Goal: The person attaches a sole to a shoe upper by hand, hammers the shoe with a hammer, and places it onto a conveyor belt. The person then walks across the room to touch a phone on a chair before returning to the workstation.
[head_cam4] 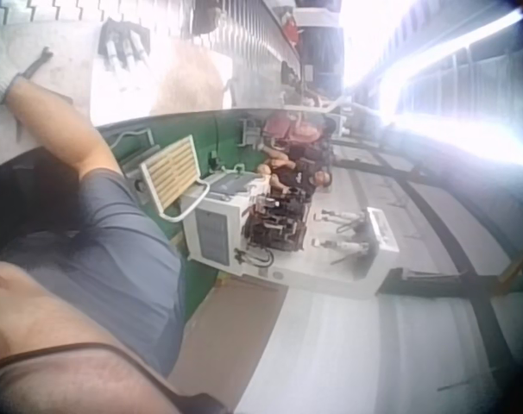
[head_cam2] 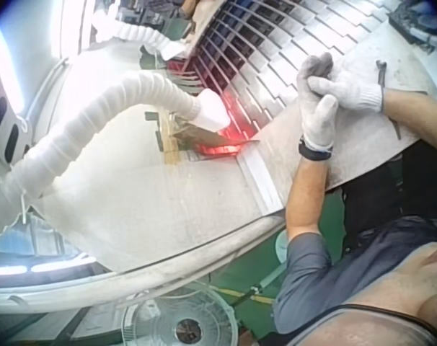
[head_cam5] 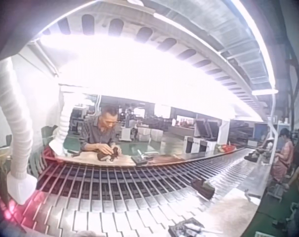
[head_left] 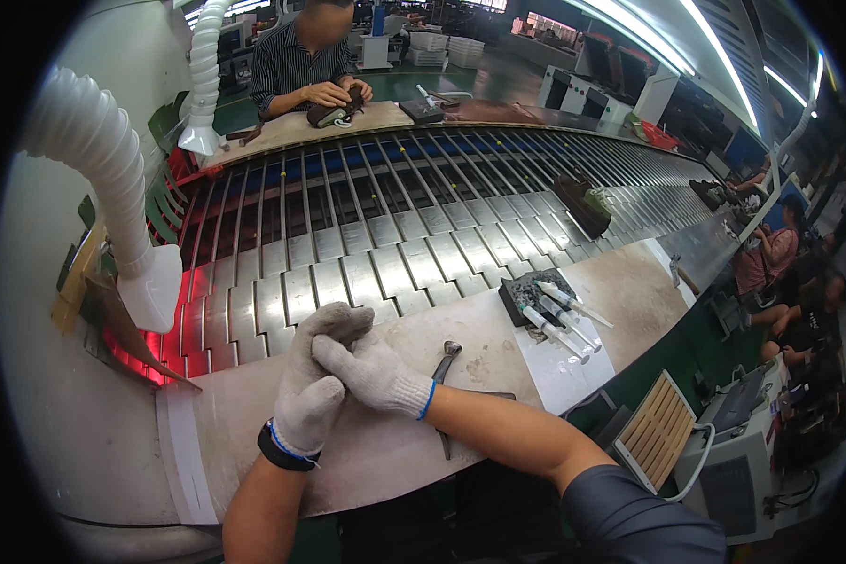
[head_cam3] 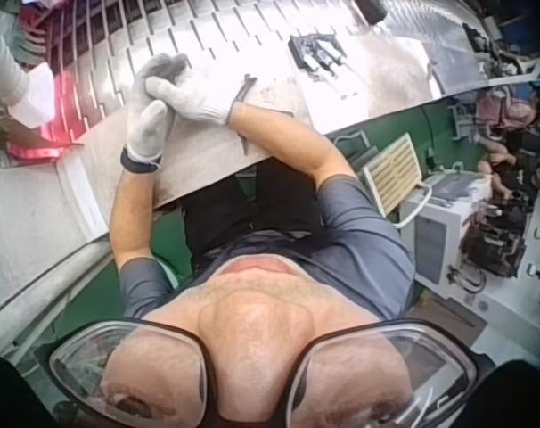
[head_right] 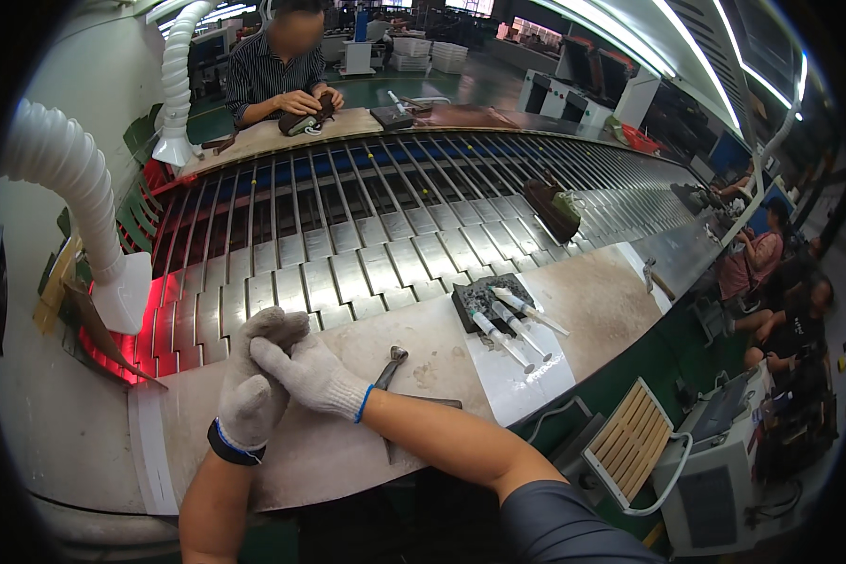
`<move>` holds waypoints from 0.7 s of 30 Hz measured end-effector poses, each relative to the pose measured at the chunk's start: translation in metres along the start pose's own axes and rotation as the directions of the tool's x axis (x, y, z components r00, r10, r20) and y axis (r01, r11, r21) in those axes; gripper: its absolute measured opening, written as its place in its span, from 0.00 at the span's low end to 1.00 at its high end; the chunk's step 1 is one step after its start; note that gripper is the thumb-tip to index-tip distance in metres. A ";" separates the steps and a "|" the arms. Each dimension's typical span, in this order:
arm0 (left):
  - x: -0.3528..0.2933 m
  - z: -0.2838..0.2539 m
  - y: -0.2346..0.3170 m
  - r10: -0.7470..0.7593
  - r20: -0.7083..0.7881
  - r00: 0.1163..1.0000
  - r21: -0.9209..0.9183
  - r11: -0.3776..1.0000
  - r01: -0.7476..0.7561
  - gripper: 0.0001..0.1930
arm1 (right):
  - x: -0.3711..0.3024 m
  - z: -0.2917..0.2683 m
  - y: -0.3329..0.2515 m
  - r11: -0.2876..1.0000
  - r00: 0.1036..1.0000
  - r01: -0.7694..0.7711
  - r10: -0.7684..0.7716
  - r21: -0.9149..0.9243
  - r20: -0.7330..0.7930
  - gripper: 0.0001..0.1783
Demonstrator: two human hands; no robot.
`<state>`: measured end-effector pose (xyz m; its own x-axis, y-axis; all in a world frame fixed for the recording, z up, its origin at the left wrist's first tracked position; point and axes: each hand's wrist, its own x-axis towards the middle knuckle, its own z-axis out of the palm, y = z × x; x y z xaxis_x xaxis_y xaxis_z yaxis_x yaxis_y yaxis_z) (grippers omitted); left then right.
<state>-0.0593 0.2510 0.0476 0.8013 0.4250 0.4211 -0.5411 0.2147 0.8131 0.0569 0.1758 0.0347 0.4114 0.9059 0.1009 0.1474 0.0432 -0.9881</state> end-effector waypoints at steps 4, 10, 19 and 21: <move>0.000 -0.003 0.002 -0.001 0.021 1.000 -0.050 0.999 0.002 0.48 | 0.003 0.002 0.000 0.996 1.000 0.012 -0.012 0.085 0.005 0.33; -0.006 -0.016 0.008 -0.049 -0.076 0.996 0.011 0.999 0.050 0.42 | 0.003 -0.002 -0.003 0.991 0.992 0.001 -0.017 0.132 0.123 0.30; -0.013 -0.004 0.007 0.232 -0.003 0.973 0.288 0.932 -0.221 0.43 | 0.011 -0.002 0.008 0.950 0.961 -0.246 0.213 0.194 0.176 0.30; -0.010 -0.001 0.005 0.248 0.087 0.965 0.368 0.892 -0.263 0.45 | 0.016 -0.005 0.037 0.956 0.966 0.237 -0.214 -0.171 0.142 0.31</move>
<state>-0.0701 0.2484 0.0470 0.6609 0.3866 0.6433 -0.5996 -0.2435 0.7624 0.0731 0.1901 0.0000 0.2383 0.9261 0.2926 0.3918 0.1840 -0.9015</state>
